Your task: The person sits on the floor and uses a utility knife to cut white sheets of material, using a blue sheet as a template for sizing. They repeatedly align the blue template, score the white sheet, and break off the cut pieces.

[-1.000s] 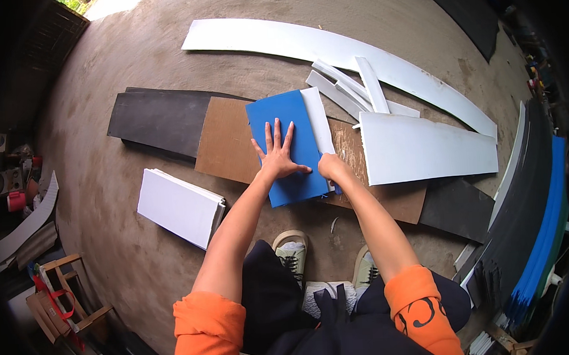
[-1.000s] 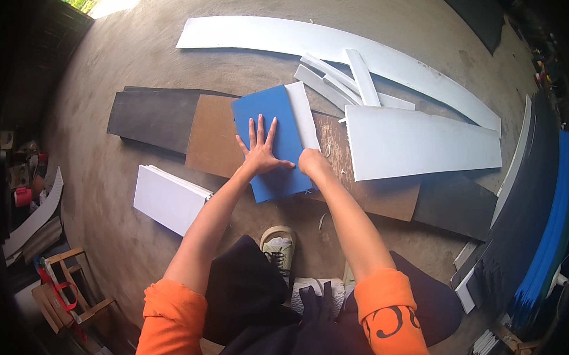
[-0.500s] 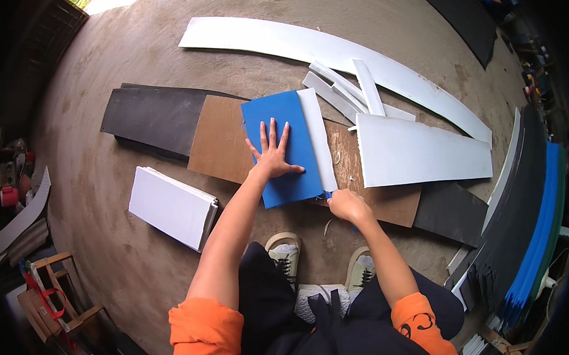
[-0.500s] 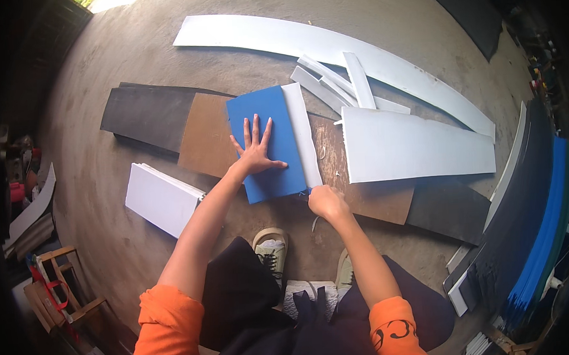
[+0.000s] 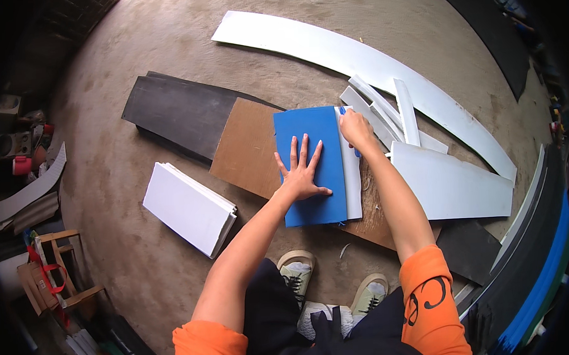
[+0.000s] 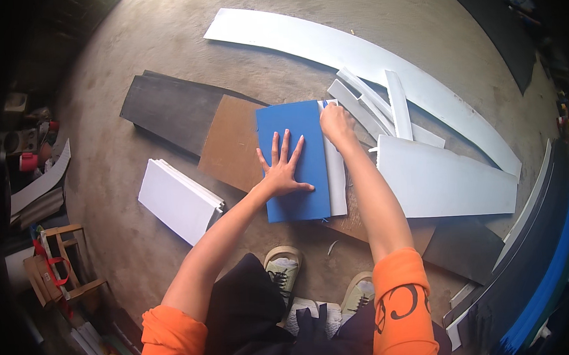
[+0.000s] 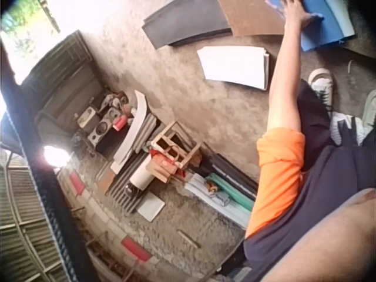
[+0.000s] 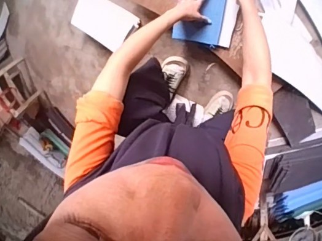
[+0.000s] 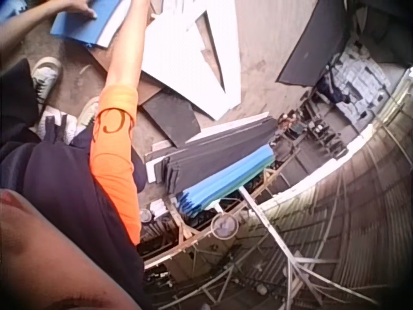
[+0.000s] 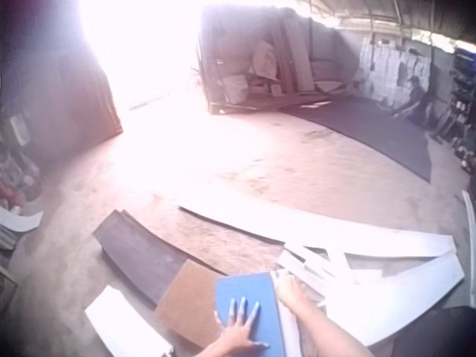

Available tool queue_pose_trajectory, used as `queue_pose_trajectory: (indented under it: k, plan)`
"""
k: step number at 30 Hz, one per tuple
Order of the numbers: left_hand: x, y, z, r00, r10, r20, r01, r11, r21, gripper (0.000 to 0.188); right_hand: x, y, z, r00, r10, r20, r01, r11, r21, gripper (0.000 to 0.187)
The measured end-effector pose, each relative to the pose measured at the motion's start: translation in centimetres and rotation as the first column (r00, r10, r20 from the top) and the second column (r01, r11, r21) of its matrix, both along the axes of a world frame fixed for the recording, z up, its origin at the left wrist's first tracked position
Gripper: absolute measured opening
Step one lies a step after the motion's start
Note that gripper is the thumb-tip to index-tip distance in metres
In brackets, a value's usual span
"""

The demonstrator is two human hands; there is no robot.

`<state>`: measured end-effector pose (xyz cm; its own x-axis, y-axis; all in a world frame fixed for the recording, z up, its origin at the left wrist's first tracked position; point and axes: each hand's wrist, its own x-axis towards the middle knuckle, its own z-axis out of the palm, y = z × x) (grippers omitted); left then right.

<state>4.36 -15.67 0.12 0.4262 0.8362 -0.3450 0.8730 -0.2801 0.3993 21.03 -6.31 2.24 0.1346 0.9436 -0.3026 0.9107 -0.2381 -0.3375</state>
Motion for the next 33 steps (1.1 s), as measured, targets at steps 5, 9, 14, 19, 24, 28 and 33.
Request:
queue_pose_trajectory:
  k: [5, 9, 14, 19, 24, 28, 33]
  plan:
    - [-0.6, -0.1, 0.2, 1.000, 0.008, -0.012, -0.008, 1.000, -0.011, 0.122, -1.7, 0.2, -0.7, 0.999, -0.047, -0.014, 0.047, 0.997, -0.062, 0.028]
    - [-0.3, -0.1, 0.2, 1.000, 0.008, -0.014, -0.009, 1.000, -0.008, 0.123, -2.0, 1.7, 0.7, 0.993, -0.110, -0.035, 0.095, 0.950, -0.296, 0.025]
    - [0.0, -0.2, 0.2, 1.000, 0.013, -0.016, -0.013, 1.000, 0.002, 0.123, -2.5, 0.9, 2.5, 0.994, -0.109, 0.013, 0.098, 0.824, -0.557, 0.023]
    - [-0.1, -0.2, -0.1, 0.999, 0.022, -0.029, -0.022, 1.000, -0.013, 0.125, -2.0, -8.2, 2.9, 0.958, -0.274, -0.084, 0.160, 0.753, -0.639, 0.026]
    - [-0.4, -0.1, -0.1, 0.999, 0.028, -0.047, -0.027, 1.000, 0.009, 0.126, -2.1, -21.9, 1.6, 0.990, -0.134, -0.049, 0.099, 0.889, -0.447, 0.027]
    - [0.3, -0.3, -0.1, 0.999, 0.039, -0.035, -0.039, 0.999, -0.003, 0.127, -2.1, -27.3, 1.1, 0.990, -0.137, -0.031, 0.118, 0.928, -0.353, 0.026]
    - [0.0, -0.4, -0.2, 0.997, 0.073, -0.004, -0.073, 0.997, 0.026, 0.128, 0.8, -28.1, 1.6, 0.994, -0.056, -0.089, 0.025, 0.947, -0.320, 0.031]
